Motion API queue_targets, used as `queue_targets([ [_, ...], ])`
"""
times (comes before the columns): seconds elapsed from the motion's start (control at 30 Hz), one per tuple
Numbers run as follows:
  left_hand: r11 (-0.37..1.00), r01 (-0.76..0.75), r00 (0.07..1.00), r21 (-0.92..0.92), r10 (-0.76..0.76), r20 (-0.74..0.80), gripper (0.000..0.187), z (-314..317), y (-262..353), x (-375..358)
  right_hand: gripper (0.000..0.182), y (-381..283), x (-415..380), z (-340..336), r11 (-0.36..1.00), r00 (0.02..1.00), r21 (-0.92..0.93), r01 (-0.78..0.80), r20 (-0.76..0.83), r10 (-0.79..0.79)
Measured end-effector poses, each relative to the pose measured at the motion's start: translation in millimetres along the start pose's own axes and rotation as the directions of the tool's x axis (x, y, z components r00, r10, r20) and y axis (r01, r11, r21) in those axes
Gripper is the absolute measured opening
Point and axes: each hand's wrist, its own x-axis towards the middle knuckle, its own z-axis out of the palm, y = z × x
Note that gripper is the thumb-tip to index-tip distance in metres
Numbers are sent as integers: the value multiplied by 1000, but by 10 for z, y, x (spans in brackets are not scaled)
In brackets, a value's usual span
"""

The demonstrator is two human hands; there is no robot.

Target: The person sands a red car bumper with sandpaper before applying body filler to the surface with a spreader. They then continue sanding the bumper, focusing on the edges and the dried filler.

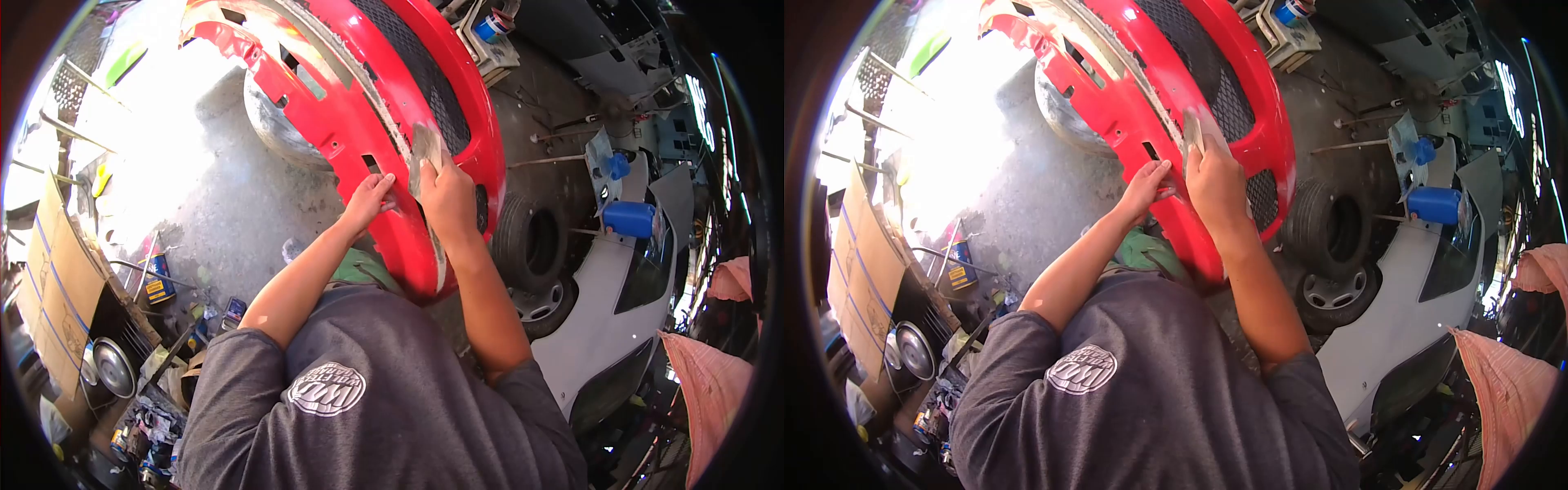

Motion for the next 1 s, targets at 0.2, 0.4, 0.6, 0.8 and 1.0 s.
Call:
queue_targets([
  [0.2, 1000, -14, 1000, -11, 14, -5, 30, 33, 19, -61, 21, 5, 36, 28, 999, 999, 37, 40, -19, -39],
  [0.4, 1000, -5, 999, 12, 5, -32, 29, 50, 74, -50, 20, 103, -7, -17, 1000, 1000, 29, 12, 10, -12],
  [0.6, 1000, -21, 1000, -14, 21, 9, 30, 10, 25, -10, 28, -11, 189, 55, 999, 996, -1, 52, 73, -52],
  [0.8, 1000, -15, 1000, -11, 15, -21, 31, 43, 0, -50, 27, -64, 170, -18, 1000, 999, 17, 23, 28, -24],
  [1.0, 999, -25, 1000, -34, 25, -4, 33, 29, 9, 7, 28, -59, 180, -117, 1000, 996, -23, -17, 86, 19],
])
